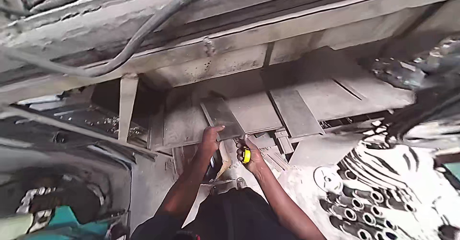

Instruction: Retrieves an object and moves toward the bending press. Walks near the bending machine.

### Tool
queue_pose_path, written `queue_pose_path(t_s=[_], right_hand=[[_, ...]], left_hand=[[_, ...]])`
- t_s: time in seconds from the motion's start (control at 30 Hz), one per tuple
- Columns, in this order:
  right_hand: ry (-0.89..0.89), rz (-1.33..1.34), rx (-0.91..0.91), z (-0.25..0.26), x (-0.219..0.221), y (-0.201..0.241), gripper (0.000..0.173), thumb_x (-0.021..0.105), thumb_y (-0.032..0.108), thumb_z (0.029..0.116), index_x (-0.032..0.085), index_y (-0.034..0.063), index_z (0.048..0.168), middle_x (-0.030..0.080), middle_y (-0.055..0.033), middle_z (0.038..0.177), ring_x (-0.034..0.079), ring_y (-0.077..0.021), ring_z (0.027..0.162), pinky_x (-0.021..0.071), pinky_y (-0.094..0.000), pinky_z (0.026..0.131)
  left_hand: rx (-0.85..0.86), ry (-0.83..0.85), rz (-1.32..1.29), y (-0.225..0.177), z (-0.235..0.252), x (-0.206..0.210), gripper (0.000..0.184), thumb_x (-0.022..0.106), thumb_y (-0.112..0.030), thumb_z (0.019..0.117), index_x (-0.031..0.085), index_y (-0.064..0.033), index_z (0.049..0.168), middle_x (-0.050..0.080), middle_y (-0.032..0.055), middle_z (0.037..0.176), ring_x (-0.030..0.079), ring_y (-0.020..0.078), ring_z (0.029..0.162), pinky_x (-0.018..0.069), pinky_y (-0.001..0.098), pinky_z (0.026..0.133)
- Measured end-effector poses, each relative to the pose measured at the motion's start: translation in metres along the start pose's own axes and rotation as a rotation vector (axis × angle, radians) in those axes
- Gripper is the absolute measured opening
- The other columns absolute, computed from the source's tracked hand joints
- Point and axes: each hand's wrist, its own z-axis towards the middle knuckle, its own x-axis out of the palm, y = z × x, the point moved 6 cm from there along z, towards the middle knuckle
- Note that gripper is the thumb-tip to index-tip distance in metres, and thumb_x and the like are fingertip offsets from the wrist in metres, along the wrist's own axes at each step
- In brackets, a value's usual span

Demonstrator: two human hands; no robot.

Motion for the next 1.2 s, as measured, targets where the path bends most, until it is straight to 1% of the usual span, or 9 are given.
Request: queue_pose_path(t_s=[0.13, 0.27, 0.37, 0.53, 0.67, 0.77, 0.9, 1.03, 1.2], right_hand=[[0.211, 0.041, 0.069, -0.007, -0.015, -0.024, 0.047, 0.045, 0.053, 0.1055, 0.064, 0.0109, 0.104, 0.061, -0.0038, 0.068, 0.055, -0.0110, 0.048, 0.0477, -0.0252, 0.043], [0.337, -0.207, 0.126, -0.027, -0.016, -0.062, 0.057, 0.084, 0.048, 0.0787, 0.067, 0.0115, 0.119, 0.074, -0.0075, 0.095, 0.072, -0.0140, 0.076, 0.0629, -0.0330, 0.065], [0.364, -0.475, 0.170, -0.048, 0.014, -0.117, 0.057, 0.092, 0.045, 0.0654, 0.070, 0.0162, 0.109, 0.077, -0.0009, 0.092, 0.074, -0.0100, 0.082, 0.0649, -0.0319, 0.071], [0.729, -0.788, 0.399, -0.103, 0.069, -0.257, 0.021, 0.084, 0.026, 0.0798, 0.074, 0.0228, 0.098, 0.077, 0.0061, 0.087, 0.073, -0.0030, 0.080, 0.0622, -0.0245, 0.074], [1.062, -1.005, 0.544, -0.179, 0.119, -0.407, 0.039, 0.082, 0.010, 0.0779, 0.069, 0.0174, 0.113, 0.078, 0.0042, 0.097, 0.074, -0.0062, 0.088, 0.0627, -0.0282, 0.082], [1.323, -1.187, 0.593, -0.269, 0.149, -0.520, 0.071, 0.092, 0.020, 0.0712, 0.055, 0.0076, 0.131, 0.074, -0.0007, 0.111, 0.072, -0.0107, 0.099, 0.0625, -0.0322, 0.088], [1.753, -1.331, 0.661, -0.397, 0.172, -0.671, 0.056, 0.090, 0.026, 0.0692, 0.070, 0.0026, 0.115, 0.076, -0.0086, 0.100, 0.074, -0.0183, 0.090, 0.0637, -0.0357, 0.081], [2.171, -1.472, 0.766, -0.493, 0.164, -0.785, 0.041, 0.083, 0.021, 0.0785, 0.072, 0.0083, 0.116, 0.077, -0.0036, 0.102, 0.075, -0.0153, 0.093, 0.0637, -0.0361, 0.085], [2.582, -1.457, 0.841, -0.572, 0.141, -0.896, 0.043, 0.084, 0.031, 0.0802, 0.071, 0.0107, 0.117, 0.076, -0.0009, 0.103, 0.072, -0.0102, 0.094, 0.0607, -0.0361, 0.088]], left_hand=[[-0.001, 0.060, -0.143, 0.027, -0.065, -0.038, 0.043, 0.070, -0.001, 0.0887, 0.055, 0.0014, 0.129, 0.070, 0.0189, 0.111, 0.071, 0.0288, 0.098, 0.0614, 0.0477, 0.084], [-0.076, 0.046, -0.126, 0.057, -0.140, -0.106, 0.029, 0.073, -0.005, 0.0879, 0.066, 0.0000, 0.116, 0.072, 0.0115, 0.104, 0.069, 0.0206, 0.096, 0.0584, 0.0420, 0.088], [0.129, 0.087, -0.196, 0.086, -0.183, -0.177, 0.031, 0.077, 0.000, 0.0798, 0.066, -0.0008, 0.109, 0.075, 0.0079, 0.096, 0.072, 0.0176, 0.090, 0.0610, 0.0398, 0.085], [0.240, -0.108, -0.215, 0.144, -0.288, -0.315, 0.026, 0.077, 0.006, 0.0798, 0.066, -0.0001, 0.103, 0.071, 0.0052, 0.089, 0.068, 0.0121, 0.079, 0.0588, 0.0359, 0.077], [0.475, -0.320, -0.255, 0.218, -0.404, -0.436, 0.020, 0.077, 0.001, 0.0821, 0.068, 0.0002, 0.100, 0.073, 0.0068, 0.087, 0.070, 0.0132, 0.077, 0.0597, 0.0372, 0.074], [0.654, -0.509, -0.256, 0.279, -0.507, -0.515, 0.022, 0.078, -0.003, 0.0820, 0.071, -0.0009, 0.103, 0.075, 0.0051, 0.090, 0.071, 0.0114, 0.082, 0.0612, 0.0359, 0.078], [0.662, -0.736, -0.683, 0.345, -0.620, -0.608, 0.043, 0.076, -0.006, 0.0868, 0.059, -0.0010, 0.126, 0.074, 0.0119, 0.109, 0.073, 0.0223, 0.099, 0.0599, 0.0450, 0.093], [0.572, -1.099, -1.081, 0.414, -0.693, -0.666, 0.063, 0.082, -0.026, 0.0847, 0.055, -0.0003, 0.135, 0.073, 0.0188, 0.112, 0.073, 0.0296, 0.101, 0.0603, 0.0486, 0.092], [0.720, -1.421, -1.359, 0.488, -0.745, -0.704, 0.065, 0.088, -0.028, 0.0761, 0.059, 0.0033, 0.125, 0.074, 0.0215, 0.101, 0.075, 0.0307, 0.091, 0.0632, 0.0490, 0.082]])
